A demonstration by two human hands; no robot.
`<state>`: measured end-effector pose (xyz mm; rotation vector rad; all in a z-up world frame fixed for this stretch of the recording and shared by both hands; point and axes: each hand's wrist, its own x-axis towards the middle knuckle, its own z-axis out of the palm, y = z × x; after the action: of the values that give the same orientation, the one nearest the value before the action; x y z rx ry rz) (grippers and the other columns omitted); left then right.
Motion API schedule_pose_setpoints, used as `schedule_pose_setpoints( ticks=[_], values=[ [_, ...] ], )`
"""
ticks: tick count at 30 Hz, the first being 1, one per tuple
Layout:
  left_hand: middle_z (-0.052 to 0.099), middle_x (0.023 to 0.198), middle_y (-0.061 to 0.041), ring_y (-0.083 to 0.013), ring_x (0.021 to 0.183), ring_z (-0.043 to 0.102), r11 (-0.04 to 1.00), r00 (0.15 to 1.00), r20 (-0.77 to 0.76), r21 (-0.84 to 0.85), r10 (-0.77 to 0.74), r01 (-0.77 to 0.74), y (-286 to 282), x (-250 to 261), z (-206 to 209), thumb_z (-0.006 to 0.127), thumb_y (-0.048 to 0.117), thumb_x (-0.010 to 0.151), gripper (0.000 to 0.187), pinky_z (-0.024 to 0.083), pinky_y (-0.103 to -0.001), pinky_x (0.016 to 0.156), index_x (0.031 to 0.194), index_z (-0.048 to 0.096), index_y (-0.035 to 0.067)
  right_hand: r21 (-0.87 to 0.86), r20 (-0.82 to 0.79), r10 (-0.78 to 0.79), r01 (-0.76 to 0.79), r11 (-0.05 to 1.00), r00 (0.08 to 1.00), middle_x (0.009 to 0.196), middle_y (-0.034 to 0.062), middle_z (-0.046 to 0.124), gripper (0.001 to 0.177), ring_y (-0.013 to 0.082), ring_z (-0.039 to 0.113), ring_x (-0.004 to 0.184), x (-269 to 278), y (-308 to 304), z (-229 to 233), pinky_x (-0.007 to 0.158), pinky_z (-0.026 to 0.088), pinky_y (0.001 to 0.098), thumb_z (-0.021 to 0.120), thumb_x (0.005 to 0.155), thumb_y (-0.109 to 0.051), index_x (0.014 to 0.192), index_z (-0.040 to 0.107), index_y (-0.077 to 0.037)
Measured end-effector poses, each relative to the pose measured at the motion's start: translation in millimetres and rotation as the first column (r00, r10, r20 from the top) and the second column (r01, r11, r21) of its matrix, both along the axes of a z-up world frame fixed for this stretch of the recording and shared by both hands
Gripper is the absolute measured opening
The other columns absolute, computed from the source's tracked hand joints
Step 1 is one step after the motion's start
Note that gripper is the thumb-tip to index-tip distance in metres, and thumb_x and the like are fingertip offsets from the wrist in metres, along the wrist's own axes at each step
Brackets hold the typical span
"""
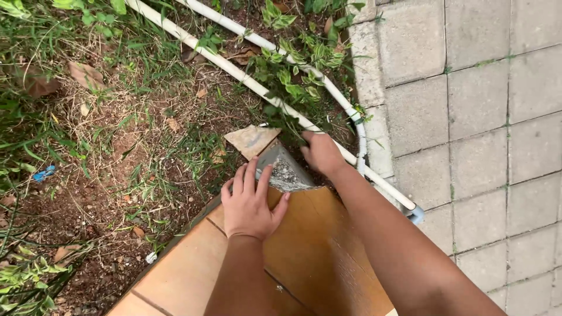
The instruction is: Manually pulling weeds and stray plants from the garden bed along a wooden bench.
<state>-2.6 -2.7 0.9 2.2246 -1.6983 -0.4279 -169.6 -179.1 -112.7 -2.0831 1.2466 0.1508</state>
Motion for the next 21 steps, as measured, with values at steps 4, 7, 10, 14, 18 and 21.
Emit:
schedule_pose_setpoints(
  ticks=[4,7,10,14,18,21],
  values=[
    [0.049,0.150,-0.013,-0.0330,0.135,0.046,1.000,1.000,-0.007,-0.026,0.003,-0.003,0.0,-0.4,-1.3,0.064,0.056,0.085,0.067,0.035,-0.054,0.106,0.137,0.057,0.015,-0.053,0.073,-0.025,0.029,0.998,0.997,0.089,0.0269,0.071,0.028,0.0443,0.069,0.084,35.5,2.3,70.5,0.079,0.057,0.0521,0.067,0.090,-0.022,0.112,0.070,-0.006],
    [0.050,0.148,-0.012,-0.0322,0.134,0.046,1.000,1.000,0.002,0.012,0.028,-0.028,-1.1,-0.9,1.1,0.065,0.056,0.083,0.069,0.034,-0.054,0.106,0.138,0.056,0.016,-0.127,0.031,-0.019,0.023,0.992,0.999,0.082,0.0241,0.071,0.025,0.0439,0.070,0.079,45.2,12.3,101.4,0.075,0.056,0.0539,0.069,0.088,-0.026,0.103,0.069,-0.006],
    [0.049,0.149,-0.011,-0.0311,0.137,0.045,0.999,0.999,-0.035,0.022,0.032,-0.032,0.7,-0.7,4.3,0.065,0.057,0.084,0.069,0.033,-0.053,0.110,0.140,0.053,0.019,-0.196,0.020,0.016,-0.012,0.981,1.000,0.078,0.0222,0.071,0.025,0.0441,0.069,0.077,43.0,31.3,126.5,0.072,0.055,0.0549,0.068,0.088,-0.029,0.096,0.066,-0.005],
    [0.039,0.157,-0.011,-0.0306,0.143,0.038,0.998,1.000,0.003,0.050,0.025,-0.025,3.6,-1.7,7.9,0.067,0.060,0.079,0.087,0.030,-0.054,0.112,0.152,0.042,0.019,-0.239,0.032,0.023,-0.014,0.971,0.999,0.076,0.0223,0.070,0.023,0.0439,0.068,0.076,32.2,56.9,160.8,0.072,0.055,0.0547,0.066,0.090,-0.028,0.096,0.065,-0.006],
    [0.027,0.164,-0.019,-0.0329,0.152,0.029,0.995,0.985,-0.145,-0.011,0.092,-0.095,4.0,4.8,-21.1,0.072,0.054,0.078,0.108,0.021,-0.062,0.115,0.160,0.022,0.005,-0.271,0.100,0.018,0.010,0.962,0.995,0.076,0.0222,0.070,0.023,0.0443,0.067,0.073,17.0,84.2,207.9,0.071,0.055,0.0549,0.065,0.088,-0.026,0.099,0.067,-0.006],
    [0.019,0.166,-0.024,-0.0473,0.147,0.024,0.987,0.919,-0.364,0.094,0.155,-0.130,17.1,14.0,14.2,0.078,0.042,0.076,0.108,0.021,-0.060,0.112,0.159,0.016,0.011,-0.260,0.100,0.054,-0.026,0.965,0.994,0.075,0.0226,0.069,0.024,0.0437,0.067,0.074,16.4,104.4,245.7,0.073,0.054,0.0544,0.064,0.088,-0.026,0.100,0.066,-0.005]
  ],
)
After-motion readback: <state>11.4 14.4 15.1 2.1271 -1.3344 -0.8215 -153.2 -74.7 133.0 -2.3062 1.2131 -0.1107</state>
